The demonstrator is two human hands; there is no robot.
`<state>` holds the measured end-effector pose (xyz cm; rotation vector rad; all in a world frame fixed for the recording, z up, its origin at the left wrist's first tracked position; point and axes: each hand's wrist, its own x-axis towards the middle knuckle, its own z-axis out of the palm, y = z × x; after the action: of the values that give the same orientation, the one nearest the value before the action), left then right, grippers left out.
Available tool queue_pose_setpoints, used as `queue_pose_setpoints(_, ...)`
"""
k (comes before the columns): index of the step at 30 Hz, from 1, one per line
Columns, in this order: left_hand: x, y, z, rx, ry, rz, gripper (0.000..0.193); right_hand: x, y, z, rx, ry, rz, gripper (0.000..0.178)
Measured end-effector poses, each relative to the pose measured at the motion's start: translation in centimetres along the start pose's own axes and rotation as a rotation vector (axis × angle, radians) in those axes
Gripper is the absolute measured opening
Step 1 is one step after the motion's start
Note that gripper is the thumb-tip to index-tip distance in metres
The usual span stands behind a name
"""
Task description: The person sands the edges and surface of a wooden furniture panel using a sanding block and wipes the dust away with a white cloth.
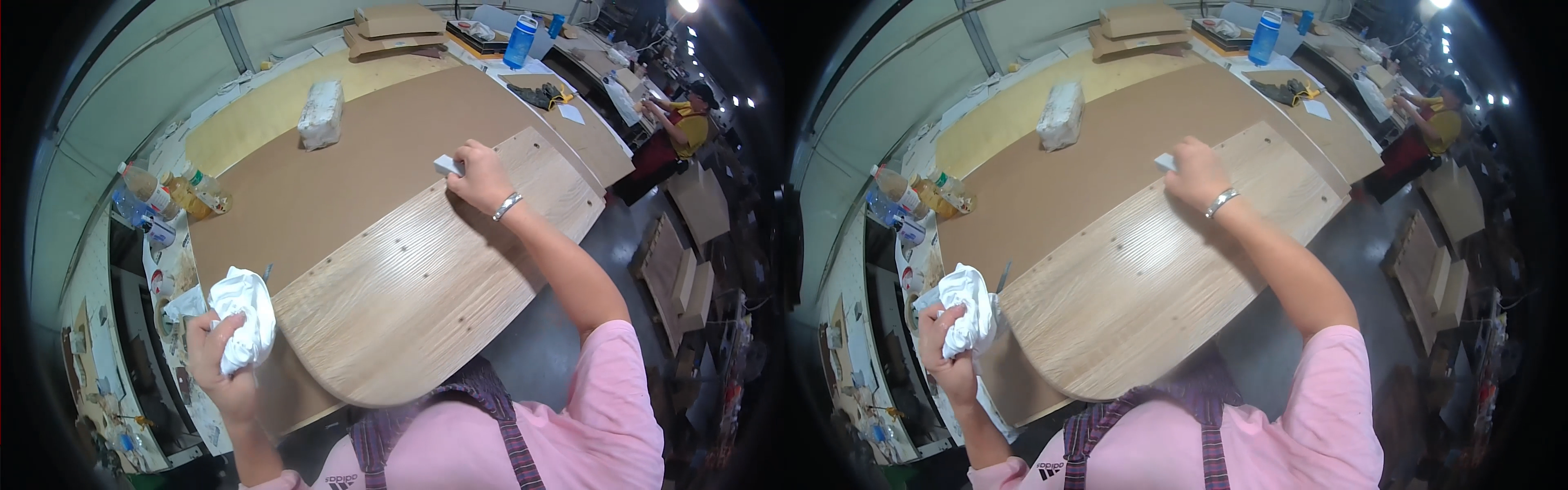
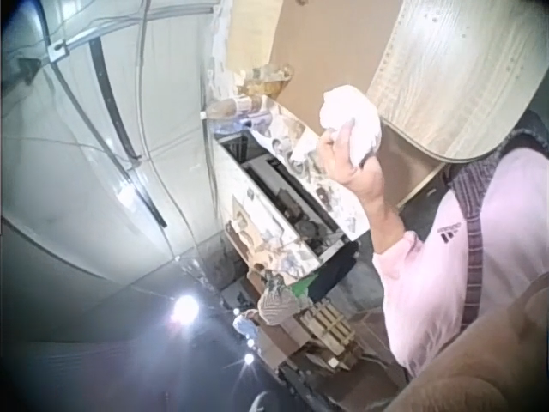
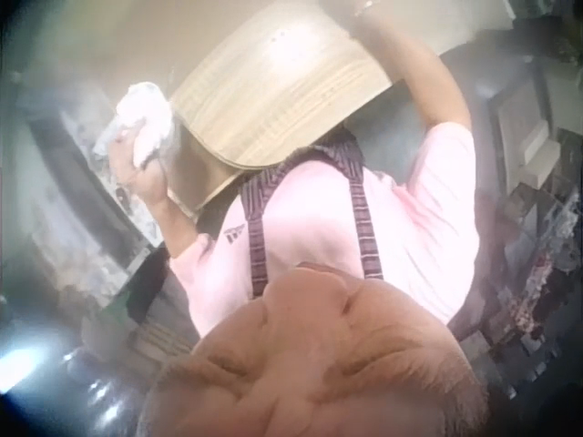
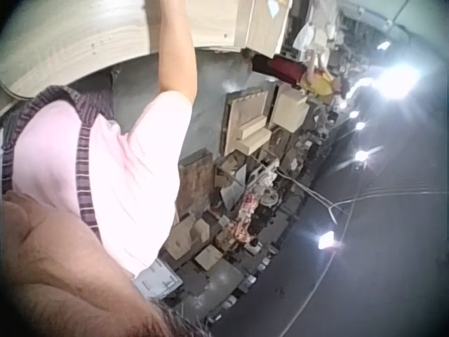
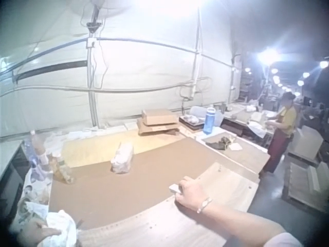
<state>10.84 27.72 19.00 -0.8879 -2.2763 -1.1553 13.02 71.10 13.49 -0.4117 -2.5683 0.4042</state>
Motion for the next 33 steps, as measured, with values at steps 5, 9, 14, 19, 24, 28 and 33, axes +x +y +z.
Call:
queue_pose_setpoints(5, 2.3, 5.2, 7.7, 0.203, -0.222, -0.035, 0.037, 3.4, 10.3, -2.5, 0.017, -0.066, 0.041, 0.021)
queue_pose_setpoints(9, 1.1, 5.3, 13.4, 0.229, -0.265, -0.130, 0.035, 5.3, 16.6, -3.9, -0.005, -0.021, 0.000, 0.022)
queue_pose_setpoints(14, 0.5, 3.9, 14.3, 0.170, -0.209, -0.131, 0.036, 5.9, 16.5, -4.1, 0.111, -0.010, -0.111, 0.016)
queue_pose_setpoints(19, 0.5, 4.0, 14.9, 0.173, -0.220, -0.144, 0.035, 4.7, 14.1, -3.2, 0.258, -0.165, -0.212, 0.017)
queue_pose_setpoints(24, 0.4, 4.7, 14.9, 0.184, -0.204, -0.153, 0.034, 7.4, 22.0, -5.6, 0.133, -0.115, -0.021, 0.016)
queue_pose_setpoints(28, 0.1, 4.2, 14.9, 0.186, -0.208, -0.153, 0.035, 8.4, 24.7, -7.0, 0.082, -0.027, 0.020, 0.021)
queue_pose_setpoints(33, 0.8, 4.9, 15.4, 0.204, -0.190, -0.132, 0.035, 7.8, 25.7, -7.2, 0.166, -0.182, 0.023, 0.023)
